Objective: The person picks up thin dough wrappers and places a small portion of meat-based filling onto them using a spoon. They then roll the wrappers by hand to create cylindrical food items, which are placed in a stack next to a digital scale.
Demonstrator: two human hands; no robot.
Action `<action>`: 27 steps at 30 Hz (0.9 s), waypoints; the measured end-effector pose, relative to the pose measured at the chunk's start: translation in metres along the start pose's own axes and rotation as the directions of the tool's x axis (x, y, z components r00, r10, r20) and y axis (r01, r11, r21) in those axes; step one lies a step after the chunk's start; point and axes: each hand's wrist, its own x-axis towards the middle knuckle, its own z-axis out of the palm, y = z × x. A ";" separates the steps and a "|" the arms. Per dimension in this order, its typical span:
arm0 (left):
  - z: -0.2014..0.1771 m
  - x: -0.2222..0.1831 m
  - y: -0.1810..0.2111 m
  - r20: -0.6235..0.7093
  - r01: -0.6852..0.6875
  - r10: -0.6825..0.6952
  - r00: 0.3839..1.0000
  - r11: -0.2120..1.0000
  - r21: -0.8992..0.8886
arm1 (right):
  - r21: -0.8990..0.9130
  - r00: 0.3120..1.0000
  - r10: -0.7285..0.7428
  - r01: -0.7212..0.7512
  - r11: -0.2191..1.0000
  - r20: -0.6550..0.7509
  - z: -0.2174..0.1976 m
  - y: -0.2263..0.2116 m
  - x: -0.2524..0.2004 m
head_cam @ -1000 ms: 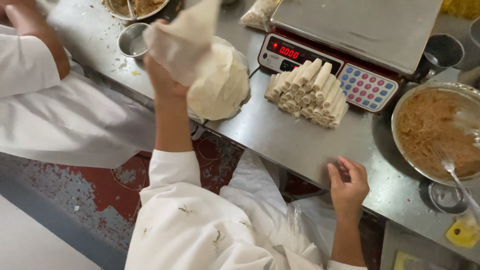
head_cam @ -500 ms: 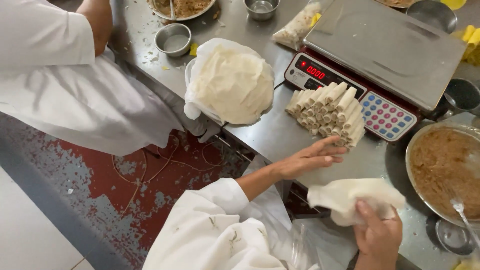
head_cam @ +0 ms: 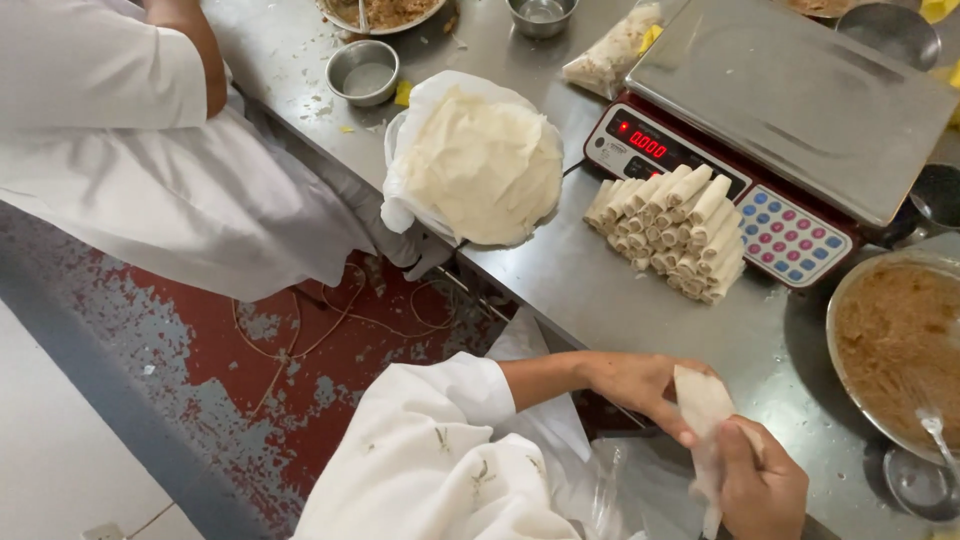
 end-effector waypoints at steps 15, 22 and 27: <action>-0.022 0.025 0.035 -0.022 -0.491 0.756 0.654 0.447 0.748 | -0.163 0.719 -0.605 0.589 0.792 -0.344 -0.048 -0.005 0.003; -0.021 0.013 -0.036 0.124 -0.310 0.716 0.687 0.134 0.941 | -0.468 0.726 -0.676 0.558 0.685 -0.124 -0.021 0.019 0.003; -0.020 0.010 -0.056 -0.063 -0.050 0.609 0.790 0.167 0.985 | -0.503 0.767 -0.596 0.428 0.751 -0.238 -0.003 0.060 0.017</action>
